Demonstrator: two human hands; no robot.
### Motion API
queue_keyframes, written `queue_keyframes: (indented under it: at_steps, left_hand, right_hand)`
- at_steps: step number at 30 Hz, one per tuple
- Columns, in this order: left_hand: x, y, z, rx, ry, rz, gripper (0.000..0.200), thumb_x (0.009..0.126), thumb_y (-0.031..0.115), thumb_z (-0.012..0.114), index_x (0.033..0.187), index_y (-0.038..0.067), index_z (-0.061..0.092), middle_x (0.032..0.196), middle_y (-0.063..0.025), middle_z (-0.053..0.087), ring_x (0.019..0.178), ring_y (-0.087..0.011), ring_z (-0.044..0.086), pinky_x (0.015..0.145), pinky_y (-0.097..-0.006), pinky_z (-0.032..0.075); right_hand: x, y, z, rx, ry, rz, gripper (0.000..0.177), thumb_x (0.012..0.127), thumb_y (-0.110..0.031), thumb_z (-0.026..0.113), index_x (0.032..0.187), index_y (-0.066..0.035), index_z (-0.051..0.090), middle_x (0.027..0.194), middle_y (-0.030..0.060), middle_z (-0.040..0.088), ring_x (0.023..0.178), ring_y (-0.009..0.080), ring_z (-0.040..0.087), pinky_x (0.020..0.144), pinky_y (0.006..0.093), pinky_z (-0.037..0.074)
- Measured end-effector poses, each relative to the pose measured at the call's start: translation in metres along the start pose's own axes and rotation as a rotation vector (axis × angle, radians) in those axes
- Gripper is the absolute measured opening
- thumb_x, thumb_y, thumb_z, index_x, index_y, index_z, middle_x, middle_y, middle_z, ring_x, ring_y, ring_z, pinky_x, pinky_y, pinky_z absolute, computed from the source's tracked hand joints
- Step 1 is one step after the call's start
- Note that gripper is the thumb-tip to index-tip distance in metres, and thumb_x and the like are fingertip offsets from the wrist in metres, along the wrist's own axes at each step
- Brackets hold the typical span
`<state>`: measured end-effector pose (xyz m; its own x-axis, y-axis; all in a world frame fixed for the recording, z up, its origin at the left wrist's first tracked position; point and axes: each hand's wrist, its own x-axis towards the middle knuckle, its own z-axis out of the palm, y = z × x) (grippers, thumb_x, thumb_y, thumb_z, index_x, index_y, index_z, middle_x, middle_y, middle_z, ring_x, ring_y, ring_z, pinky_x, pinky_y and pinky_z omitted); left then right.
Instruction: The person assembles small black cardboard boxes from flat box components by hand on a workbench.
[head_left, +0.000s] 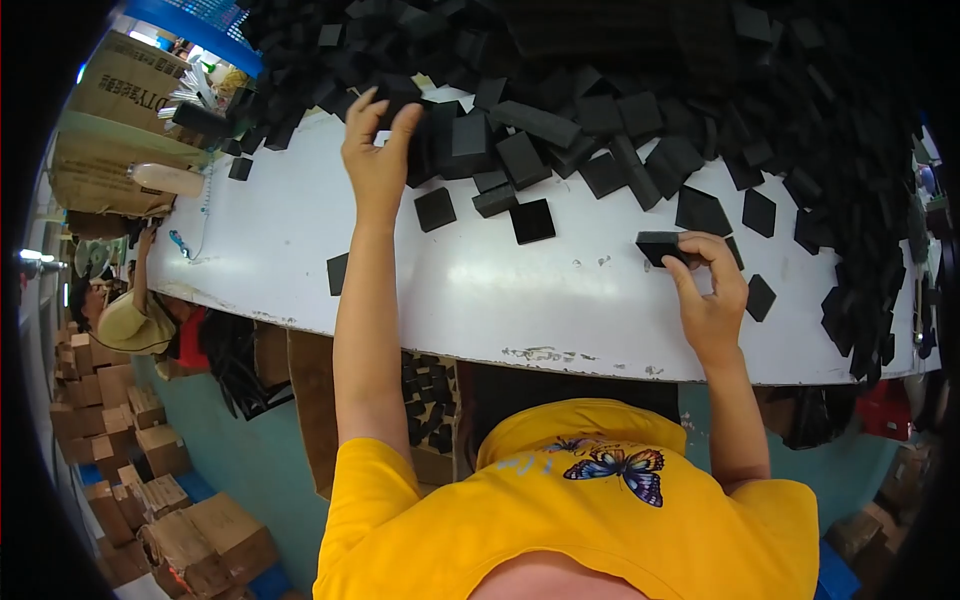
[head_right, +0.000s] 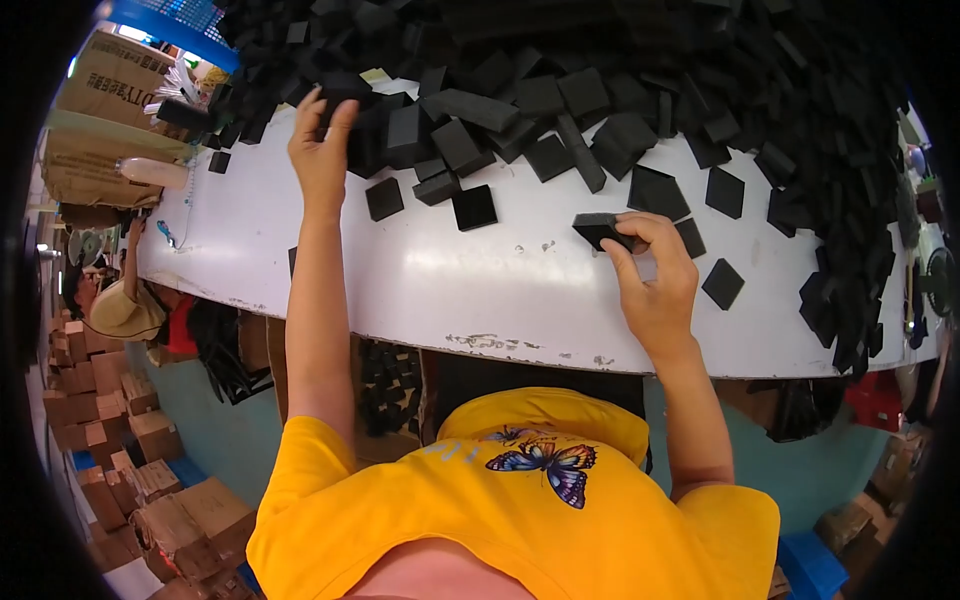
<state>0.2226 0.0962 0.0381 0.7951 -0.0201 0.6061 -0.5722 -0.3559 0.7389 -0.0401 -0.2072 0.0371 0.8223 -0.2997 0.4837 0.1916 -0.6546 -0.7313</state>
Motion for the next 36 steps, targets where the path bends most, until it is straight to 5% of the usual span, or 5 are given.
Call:
queue_keyframes:
  at_steps: [3,6,12,24,36]
  left_hand:
    - [-0.013,0.041,-0.010,-0.091,0.072,0.032,0.023,0.088,0.013,0.079,0.106,0.002,0.070,0.131,-0.0082,0.060,0.102,-0.0163,0.062,0.091,-0.0287,0.048]
    - [-0.054,0.086,-0.015,-0.103,0.015,0.192,0.068,0.071,0.004,0.090,0.127,0.005,0.053,0.126,-0.0105,0.059,0.113,-0.0221,0.060,0.098,-0.0330,0.048]
    - [-0.179,0.139,0.033,-0.112,-0.605,-0.043,0.100,0.068,0.004,0.093,0.149,0.008,0.034,0.124,-0.0145,0.064,0.115,-0.0251,0.063,0.105,-0.0403,0.046]
    - [-0.206,0.140,0.054,0.032,-0.648,-0.071,0.086,0.065,0.010,0.094,0.139,0.007,0.050,0.124,-0.0125,0.062,0.114,-0.0288,0.061,0.097,-0.0383,0.049]
    - [-0.200,0.143,0.057,0.020,-0.689,-0.022,0.049,0.066,0.009,0.091,0.106,0.009,0.063,0.121,-0.0102,0.068,0.112,-0.0313,0.061,0.097,-0.0396,0.046]
  right_hand:
    - [-0.008,0.003,-0.003,0.166,0.035,0.165,0.021,0.085,0.003,0.077,0.104,-0.001,0.070,0.104,0.0088,0.071,0.085,0.0132,0.065,0.076,0.0264,0.052]
    - [-0.015,0.010,-0.014,0.208,0.025,0.355,0.023,0.086,0.003,0.076,0.107,-0.001,0.070,0.099,0.0060,0.071,0.085,0.0113,0.065,0.077,0.0235,0.051]
    - [0.006,-0.008,-0.021,0.600,-0.093,0.502,0.020,0.090,-0.002,0.074,0.110,0.002,0.071,0.095,0.0033,0.071,0.083,0.0094,0.064,0.074,0.0216,0.052]
    - [0.017,0.004,-0.004,0.275,-0.669,0.017,0.014,0.087,-0.003,0.074,0.101,-0.004,0.076,0.092,0.0063,0.066,0.084,0.0175,0.061,0.072,0.0284,0.048]
    - [0.005,0.002,0.002,0.352,-0.622,0.362,0.011,0.088,-0.002,0.072,0.098,-0.001,0.069,0.096,0.0062,0.062,0.080,0.0152,0.061,0.071,0.0257,0.049]
